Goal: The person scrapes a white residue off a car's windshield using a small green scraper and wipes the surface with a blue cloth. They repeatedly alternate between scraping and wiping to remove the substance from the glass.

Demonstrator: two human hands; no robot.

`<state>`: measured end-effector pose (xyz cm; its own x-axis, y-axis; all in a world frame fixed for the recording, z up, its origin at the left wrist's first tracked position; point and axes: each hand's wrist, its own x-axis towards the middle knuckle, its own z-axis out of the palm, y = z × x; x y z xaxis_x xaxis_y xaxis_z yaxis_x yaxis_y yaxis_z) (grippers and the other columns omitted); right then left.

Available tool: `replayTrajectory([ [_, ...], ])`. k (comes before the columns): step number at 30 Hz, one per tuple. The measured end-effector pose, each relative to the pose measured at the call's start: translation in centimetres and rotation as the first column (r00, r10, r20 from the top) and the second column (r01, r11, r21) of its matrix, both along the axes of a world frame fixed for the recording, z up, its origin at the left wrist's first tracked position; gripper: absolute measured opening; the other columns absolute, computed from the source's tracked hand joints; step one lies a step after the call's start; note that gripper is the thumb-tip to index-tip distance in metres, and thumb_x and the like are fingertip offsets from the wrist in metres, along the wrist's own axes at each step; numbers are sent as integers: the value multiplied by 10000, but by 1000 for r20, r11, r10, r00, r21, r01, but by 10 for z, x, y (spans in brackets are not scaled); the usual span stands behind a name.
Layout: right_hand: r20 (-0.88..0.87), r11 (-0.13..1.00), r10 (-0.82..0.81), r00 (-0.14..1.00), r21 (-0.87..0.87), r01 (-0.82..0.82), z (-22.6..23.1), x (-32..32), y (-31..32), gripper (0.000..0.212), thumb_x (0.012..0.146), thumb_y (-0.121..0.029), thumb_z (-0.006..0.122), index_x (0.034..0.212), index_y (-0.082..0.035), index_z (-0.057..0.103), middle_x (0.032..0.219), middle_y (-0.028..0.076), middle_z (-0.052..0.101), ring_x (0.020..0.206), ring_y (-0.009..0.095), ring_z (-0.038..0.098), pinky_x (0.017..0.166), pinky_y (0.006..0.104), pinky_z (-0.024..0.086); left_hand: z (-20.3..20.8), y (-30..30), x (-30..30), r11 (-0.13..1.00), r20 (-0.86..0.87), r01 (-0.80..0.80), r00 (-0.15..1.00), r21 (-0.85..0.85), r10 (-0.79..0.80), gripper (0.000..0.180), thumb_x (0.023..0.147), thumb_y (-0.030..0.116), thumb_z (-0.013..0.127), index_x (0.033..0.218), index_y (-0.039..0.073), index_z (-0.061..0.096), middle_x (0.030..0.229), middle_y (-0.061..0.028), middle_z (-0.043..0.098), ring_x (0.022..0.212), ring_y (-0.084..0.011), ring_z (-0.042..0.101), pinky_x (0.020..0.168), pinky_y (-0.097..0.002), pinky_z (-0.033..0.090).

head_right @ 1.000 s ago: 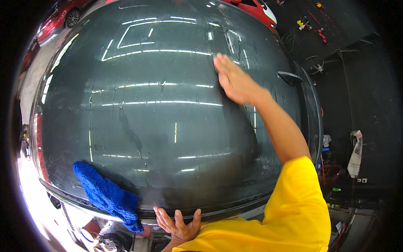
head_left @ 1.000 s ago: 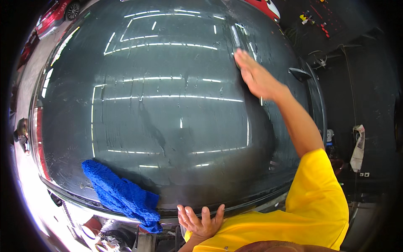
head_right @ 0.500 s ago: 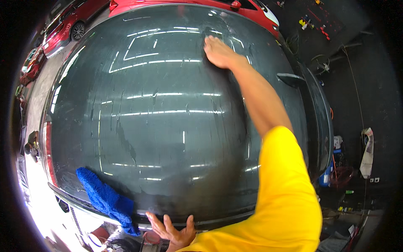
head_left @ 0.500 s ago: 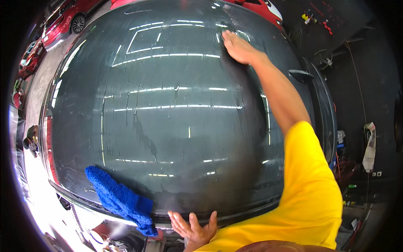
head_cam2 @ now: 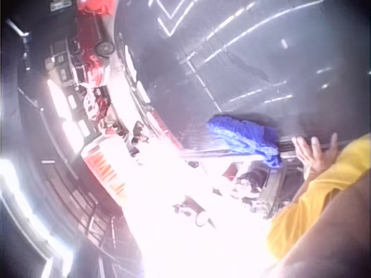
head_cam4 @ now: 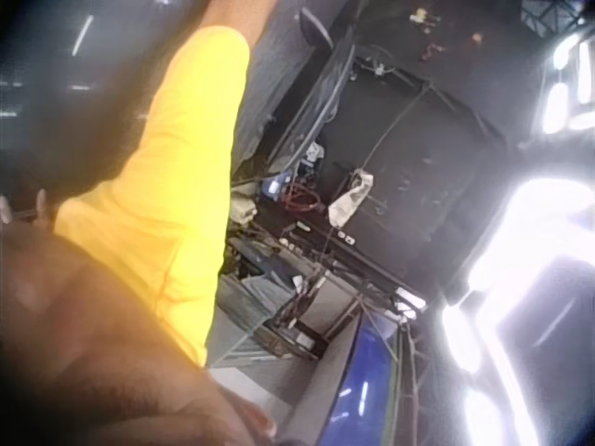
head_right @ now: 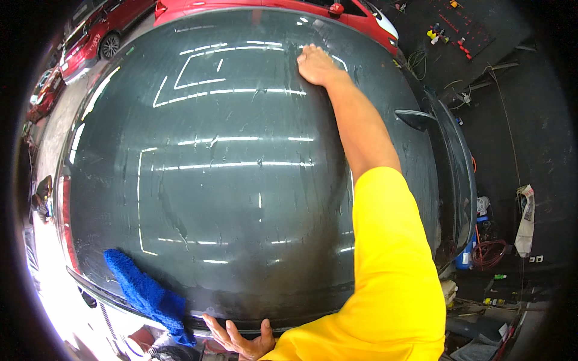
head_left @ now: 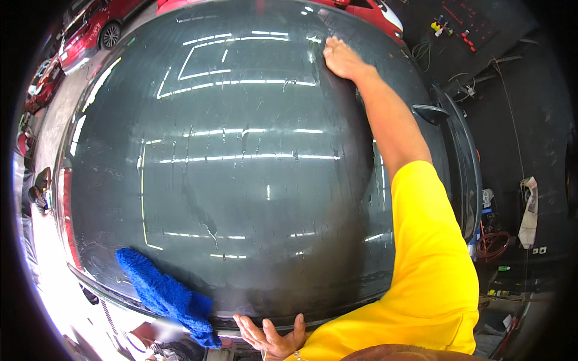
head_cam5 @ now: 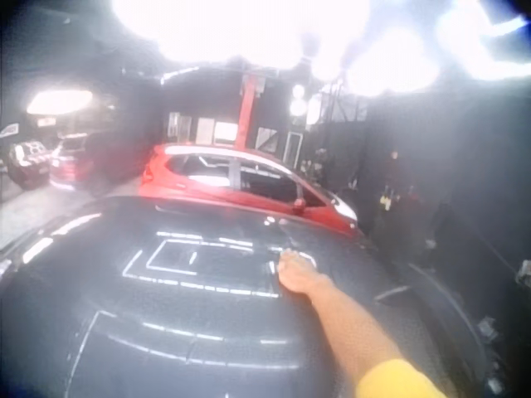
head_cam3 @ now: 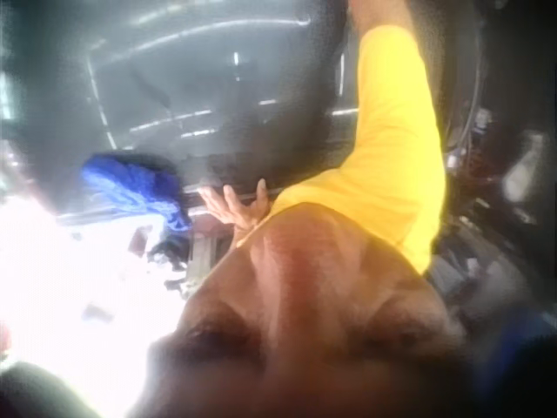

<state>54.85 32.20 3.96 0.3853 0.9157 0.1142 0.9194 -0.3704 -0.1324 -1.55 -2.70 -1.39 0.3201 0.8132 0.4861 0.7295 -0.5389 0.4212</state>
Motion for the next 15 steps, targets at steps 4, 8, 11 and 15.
replayTrajectory([
  [4, -185, 986, 155, 971, -33, -164, 20, -78, -114, 591, 1072, -294, 272, 1563, 32, 305, 1648, 247, 249, 1550, 357, 202, 1280, 405, 158, -1, -11, -5, 989, -60, 28, 998, -145, -37, 1015, 830, 491, 793, 1608, 150, 238, 1624, -299, 234, 1444, -588, 287, 1083, -682, 291],
  [8, -78, 956, 273, 959, -91, -279, 13, -116, -202, 564, 1077, -253, 301, 1570, 20, 310, 1655, 213, 259, 1555, 336, 203, 1278, 399, 166, -8, -17, -8, 990, -49, 40, 998, -139, -47, 987, 849, 522, 761, 1606, 161, 242, 1634, -295, 216, 1447, -584, 287, 1089, -668, 287],
  [11, -4, 958, 288, 958, -21, -288, -1, -74, -141, 572, 1060, -244, 304, 1553, 46, 325, 1641, 227, 285, 1542, 345, 237, 1273, 400, 191, -8, -21, -12, 993, -60, 8, 998, -118, -16, 966, 862, 539, 739, 1607, 173, 246, 1634, -293, 226, 1428, -589, 319, 1084, -663, 294],
  [15, 8, 998, 56, 998, 6, -56, 14, -2, -40, 536, 1042, -254, 329, 1436, 86, 459, 1573, 289, 367, 1496, 383, 316, 1252, 431, 242, 2, -6, -3, 1000, -23, 18, 1000, -20, -18, 903, 853, 492, 771, 1568, 139, 347, 1587, -323, 312, 1407, -568, 376, 1083, -670, 337],
])
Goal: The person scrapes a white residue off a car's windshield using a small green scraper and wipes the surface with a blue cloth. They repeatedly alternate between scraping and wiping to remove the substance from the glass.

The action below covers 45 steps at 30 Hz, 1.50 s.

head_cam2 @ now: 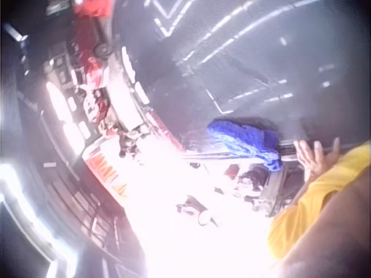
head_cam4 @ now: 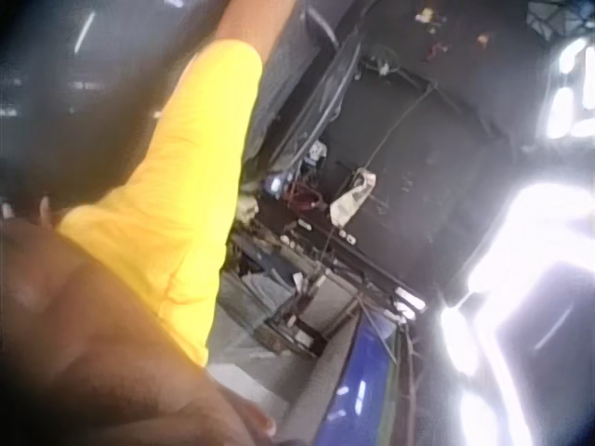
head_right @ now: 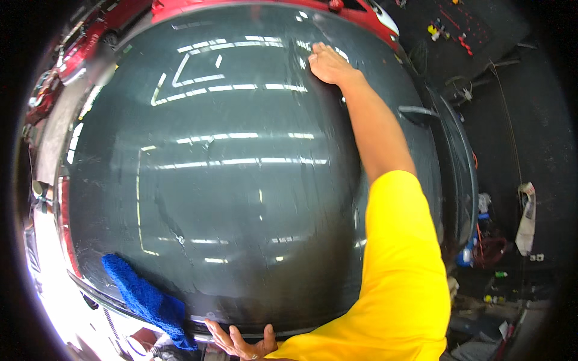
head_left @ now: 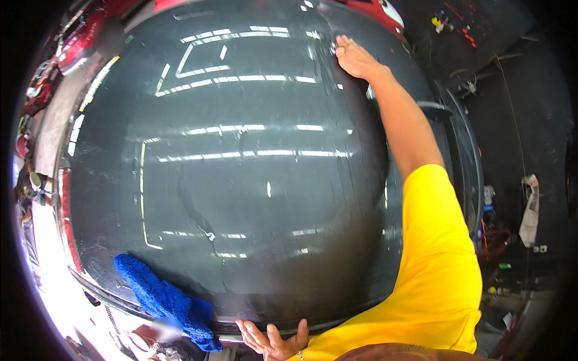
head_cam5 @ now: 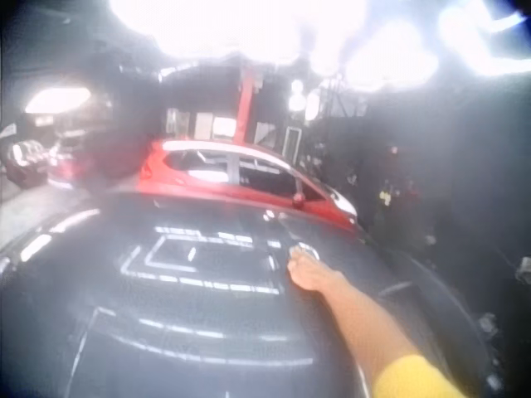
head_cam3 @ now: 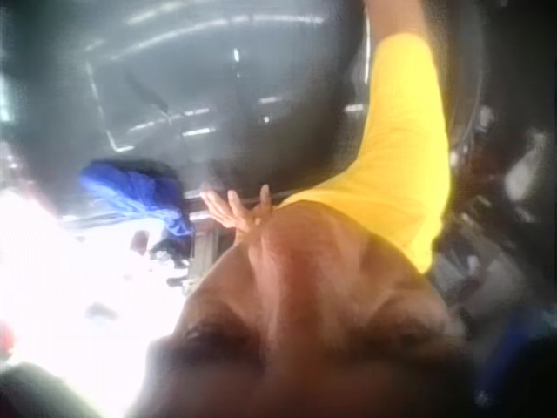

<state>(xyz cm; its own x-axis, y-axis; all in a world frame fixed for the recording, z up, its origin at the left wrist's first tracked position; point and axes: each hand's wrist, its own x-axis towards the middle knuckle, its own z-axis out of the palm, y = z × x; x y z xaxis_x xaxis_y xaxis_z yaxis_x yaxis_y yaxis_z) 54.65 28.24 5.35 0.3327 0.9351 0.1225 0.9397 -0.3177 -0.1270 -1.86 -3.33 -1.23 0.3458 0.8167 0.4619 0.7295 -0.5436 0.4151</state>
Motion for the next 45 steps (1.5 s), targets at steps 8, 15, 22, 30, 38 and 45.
replayTrajectory([
  [8, -183, 975, 190, 965, -78, -206, 9, -101, -155, 560, 1074, -240, 303, 1566, 27, 304, 1650, 227, 259, 1552, 348, 202, 1278, 414, 169, 1, -7, 6, 998, -13, 3, 1000, -65, -3, 992, 856, 542, 757, 1608, 156, 238, 1629, -310, 219, 1436, -594, 296, 1073, -689, 293],
  [15, -43, 987, 115, 992, -105, -119, -11, -36, -92, 631, 1098, -370, 202, 1588, 25, 251, 1679, 192, 203, 1568, 302, 161, 1284, 384, 133, 3, -8, 12, 990, 49, -137, 989, 12, 136, 779, 912, 533, 689, 1524, 121, 438, 1531, -298, 434, 1415, -510, 416, 1113, -687, 318],
  [22, -105, 1000, -7, 994, -29, 4, -17, 17, -24, 621, 1061, -327, 235, 1510, 83, 360, 1637, 247, 274, 1542, 334, 229, 1281, 407, 164, -1, 0, 12, 992, 29, -121, 992, 17, 121, 756, 921, 612, 645, 1508, 167, 473, 1542, -285, 432, 1399, -512, 432, 1095, -677, 342],
  [30, -133, 972, 104, 986, -195, -128, 3, -84, -176, 608, 1083, -320, 234, 1605, -9, 231, 1680, 196, 201, 1573, 316, 144, 1283, 401, 116, -4, -11, 11, 989, 29, -144, 989, -41, 145, 732, 942, 585, 636, 1478, 107, 493, 1557, -303, 389, 1415, -536, 387, 1123, -696, 301],
  [38, -49, 996, -75, 996, 44, 77, -18, 36, -12, 537, 1035, -299, 301, 1422, 38, 459, 1573, 247, 387, 1492, 359, 335, 1243, 435, 262, 9, 0, 16, 977, 107, -194, 973, -91, 203, 715, 943, 631, 587, 1495, 183, 515, 1595, -274, 356, 1451, -505, 353, 1179, -703, 175],
  [45, -94, 967, 166, 982, -181, -181, 0, -126, -256, 598, 1080, -281, 247, 1587, 37, 244, 1673, 227, 190, 1563, 359, 158, 1284, 427, 122, -12, -8, -7, 994, -97, -73, 993, -79, 66, 766, 997, 586, 507, 1548, 73, 363, 1596, -373, 229, 1473, -569, 244, 1147, -701, 240],
])
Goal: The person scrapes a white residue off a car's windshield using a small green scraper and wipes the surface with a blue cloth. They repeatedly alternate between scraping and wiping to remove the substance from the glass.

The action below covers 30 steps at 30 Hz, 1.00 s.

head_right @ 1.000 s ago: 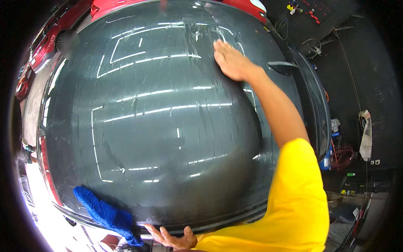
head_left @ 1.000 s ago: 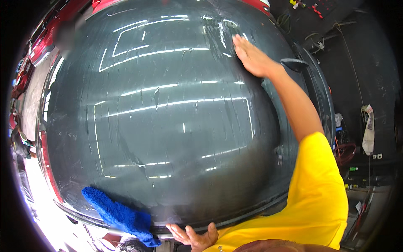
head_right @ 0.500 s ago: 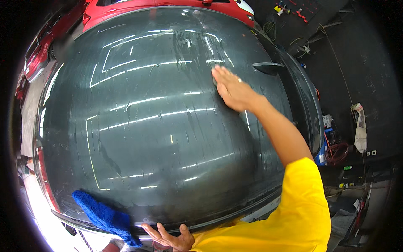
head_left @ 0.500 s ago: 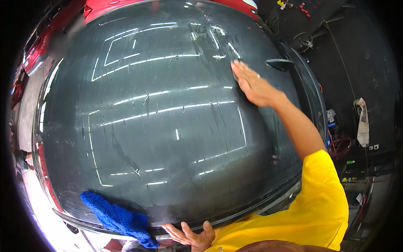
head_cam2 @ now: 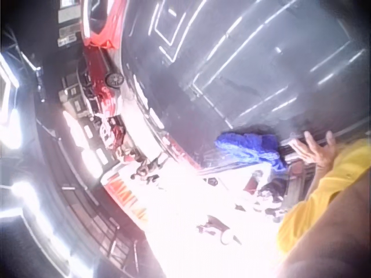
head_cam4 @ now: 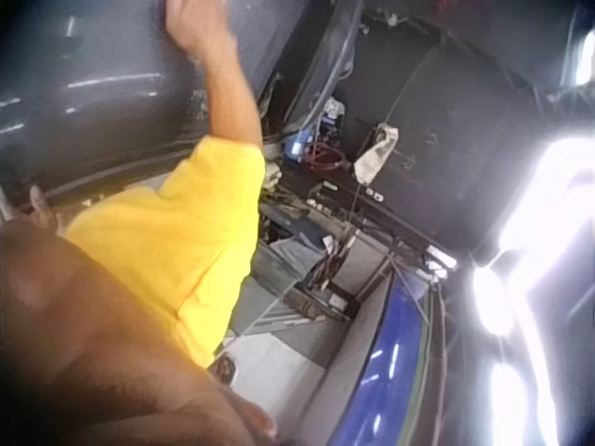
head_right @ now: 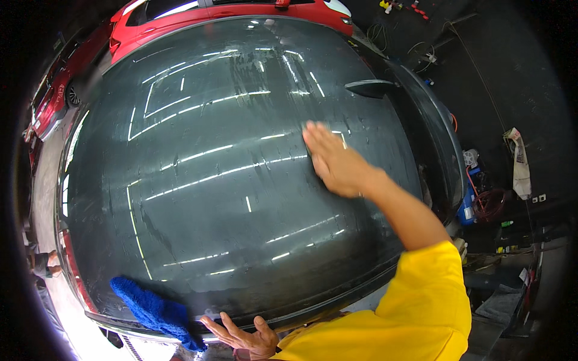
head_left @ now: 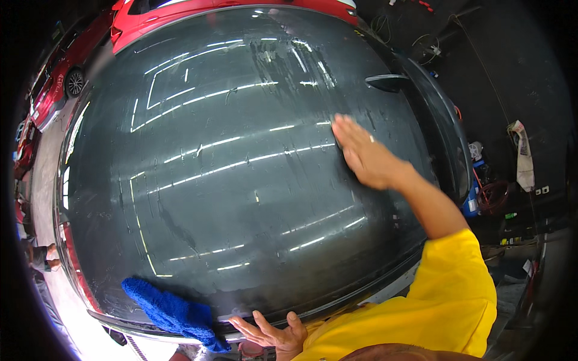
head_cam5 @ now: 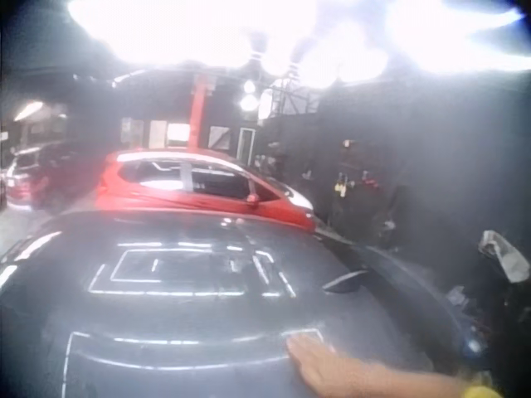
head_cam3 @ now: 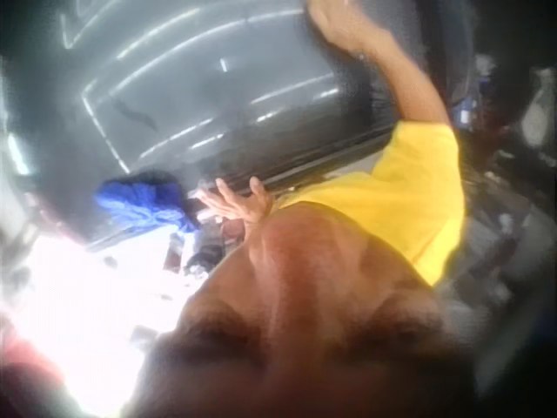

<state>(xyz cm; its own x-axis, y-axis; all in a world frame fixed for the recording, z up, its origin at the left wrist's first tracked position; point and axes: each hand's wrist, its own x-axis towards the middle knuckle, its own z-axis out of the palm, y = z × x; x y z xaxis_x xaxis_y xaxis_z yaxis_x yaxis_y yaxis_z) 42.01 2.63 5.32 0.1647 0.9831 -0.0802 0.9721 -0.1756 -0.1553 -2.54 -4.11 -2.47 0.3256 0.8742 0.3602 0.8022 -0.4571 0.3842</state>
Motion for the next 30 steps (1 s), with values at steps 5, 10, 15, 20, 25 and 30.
replayTrajectory([
  [5, -19, 984, -127, 992, 122, 128, -13, 76, 82, 596, 1081, -287, 235, 1547, 80, 297, 1631, 257, 279, 1536, 375, 233, 1275, 423, 179, 19, 5, 21, 992, 99, -128, 987, -17, 129, 776, 936, 666, 565, 1537, 188, 458, 1634, -254, 294, 1512, -480, 256, 1181, -723, 92],
  [10, -12, 939, -339, 941, 51, 339, -6, 155, 212, 636, 1090, -360, 170, 1576, 41, 253, 1663, 227, 219, 1556, 333, 188, 1284, 397, 158, 5, 14, 17, 979, 114, -134, 986, 151, 118, 746, 962, 663, 534, 1509, 157, 495, 1605, -286, 328, 1436, -490, 392, 1130, -674, 325],
  [15, -120, 949, -146, 982, 263, 174, -39, 108, 84, 571, 1087, -292, 234, 1505, 75, 366, 1601, 279, 324, 1514, 373, 280, 1263, 422, 204, -2, 18, 21, 986, 87, -121, 990, 115, 112, 758, 948, 687, 548, 1481, 149, 521, 1574, -294, 373, 1439, -499, 381, 1102, -683, 343],
  [20, -40, 995, -97, 995, 8, 97, -20, 23, -30, 590, 1084, -264, 256, 1613, -8, 202, 1692, 190, 158, 1577, 332, 116, 1283, 415, 104, -4, 8, 18, 992, 81, -115, 990, 40, 112, 751, 941, 656, 579, 1476, 132, 527, 1569, -292, 385, 1453, -502, 357, 1135, -709, 254],
  [25, -38, 967, -195, 980, 161, 199, -30, 120, 92, 623, 1096, -356, 167, 1577, 25, 278, 1658, 229, 237, 1558, 344, 178, 1284, 394, 135, 3, 13, 8, 998, 54, -54, 997, 29, 52, 770, 940, 653, 579, 1504, 136, 490, 1594, -294, 340, 1466, -507, 331, 1152, -724, 198],
  [30, 93, 922, -372, 923, 155, 356, -43, 197, 186, 642, 1080, -379, 186, 1572, 19, 294, 1656, 224, 246, 1548, 348, 213, 1277, 404, 170, 0, 20, 15, 994, 121, -100, 988, 33, 95, 805, 951, 667, 542, 1522, 108, 445, 1614, -298, 286, 1470, -514, 313, 1128, -737, 231],
])
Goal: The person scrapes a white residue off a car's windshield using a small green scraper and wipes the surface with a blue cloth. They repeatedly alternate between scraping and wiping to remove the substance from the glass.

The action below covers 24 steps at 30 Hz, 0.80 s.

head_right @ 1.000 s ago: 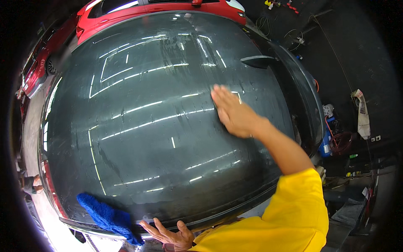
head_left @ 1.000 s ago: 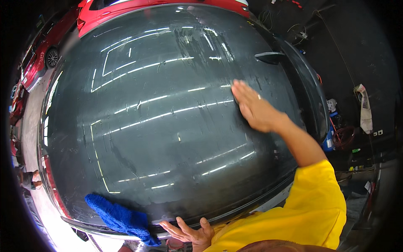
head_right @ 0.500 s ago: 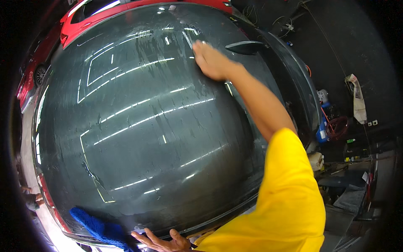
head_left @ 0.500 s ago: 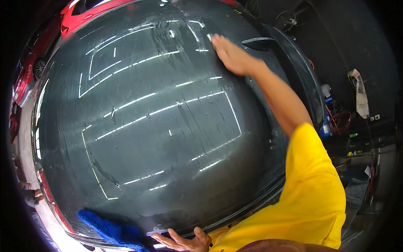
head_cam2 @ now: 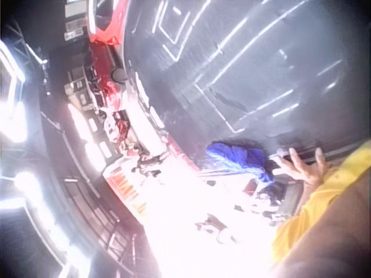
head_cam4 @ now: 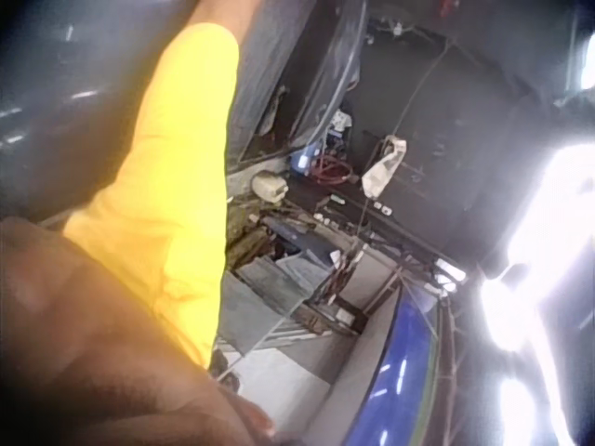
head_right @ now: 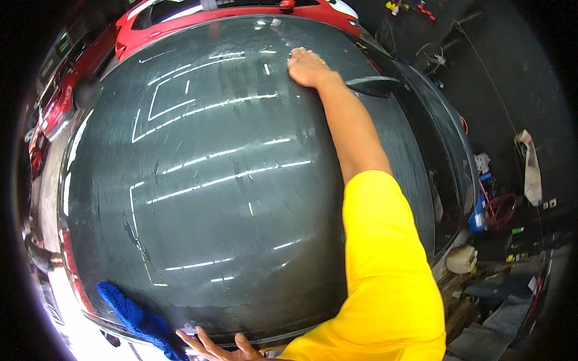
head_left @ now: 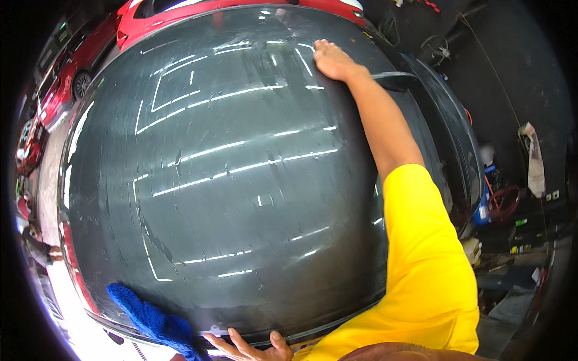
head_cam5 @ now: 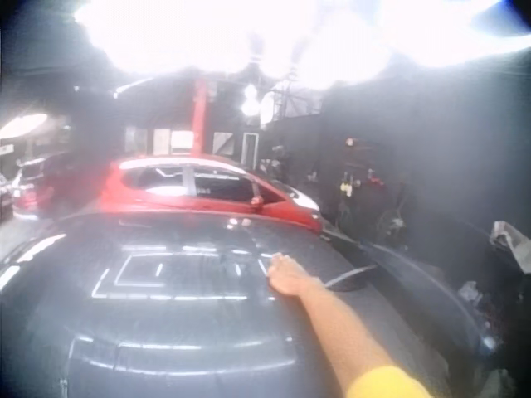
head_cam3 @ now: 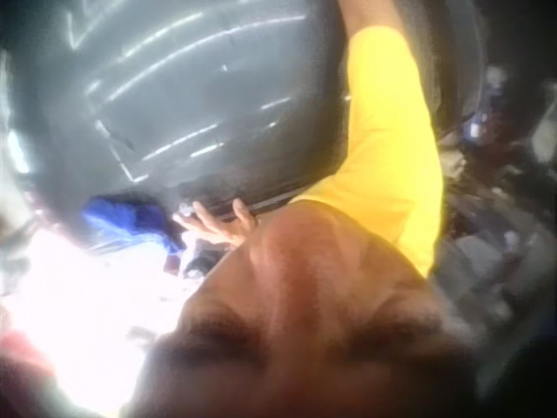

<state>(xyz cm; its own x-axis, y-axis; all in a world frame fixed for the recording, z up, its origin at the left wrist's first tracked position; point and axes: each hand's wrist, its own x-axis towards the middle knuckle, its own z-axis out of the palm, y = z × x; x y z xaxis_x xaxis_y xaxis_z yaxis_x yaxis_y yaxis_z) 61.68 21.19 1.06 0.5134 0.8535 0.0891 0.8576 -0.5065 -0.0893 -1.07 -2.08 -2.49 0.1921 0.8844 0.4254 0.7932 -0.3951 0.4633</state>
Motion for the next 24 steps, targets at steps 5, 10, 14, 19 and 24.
replayTrajectory([
  [5, -181, 969, 245, 952, 40, -242, 8, -135, -164, 607, 1088, -339, 195, 1594, -12, 262, 1671, 207, 223, 1557, 376, 173, 1277, 458, 128, -1, -9, -3, 1000, -126, -2, 992, -21, -1, 731, 1018, 593, 474, 1530, 74, 415, 1648, -261, 220, 1500, -483, 250, 1161, -643, 289],
  [10, -188, 968, 199, 962, -117, -223, 34, -227, -312, 611, 1054, -249, 312, 1604, 2, 226, 1687, 209, 156, 1574, 369, 95, 1280, 469, 104, 5, -13, 6, 998, -182, 42, 983, 53, -31, 713, 1021, 548, 483, 1542, 67, 401, 1646, -264, 227, 1508, -481, 238, 1172, -632, 257],
  [14, -77, 967, 254, 964, 10, -254, 23, -141, -229, 587, 1087, -295, 246, 1585, 16, 262, 1662, 238, 216, 1552, 380, 185, 1277, 444, 135, 16, -16, 9, 994, -149, 45, 988, 99, -30, 725, 1017, 541, 492, 1519, 22, 420, 1623, -299, 256, 1488, -491, 277, 1163, -617, 279],
  [19, -160, 998, -44, 986, 36, 50, 11, -53, -141, 619, 1071, -346, 196, 1605, -39, 250, 1692, 169, 179, 1570, 338, 139, 1283, 438, 133, 20, -7, 15, 983, -57, 101, 994, 152, -93, 712, 1008, 500, 543, 1491, -16, 454, 1596, -322, 295, 1460, -507, 319, 1158, -593, 299],
  [24, -133, 990, 124, 983, 81, -114, 4, -147, -236, 604, 1073, -317, 227, 1598, -21, 257, 1687, 178, 187, 1568, 347, 144, 1275, 453, 148, 25, -14, 17, 979, -34, 55, 998, 197, -49, 696, 999, 499, 580, 1495, 25, 466, 1596, -304, 316, 1449, -500, 341, 1147, -581, 321],
])
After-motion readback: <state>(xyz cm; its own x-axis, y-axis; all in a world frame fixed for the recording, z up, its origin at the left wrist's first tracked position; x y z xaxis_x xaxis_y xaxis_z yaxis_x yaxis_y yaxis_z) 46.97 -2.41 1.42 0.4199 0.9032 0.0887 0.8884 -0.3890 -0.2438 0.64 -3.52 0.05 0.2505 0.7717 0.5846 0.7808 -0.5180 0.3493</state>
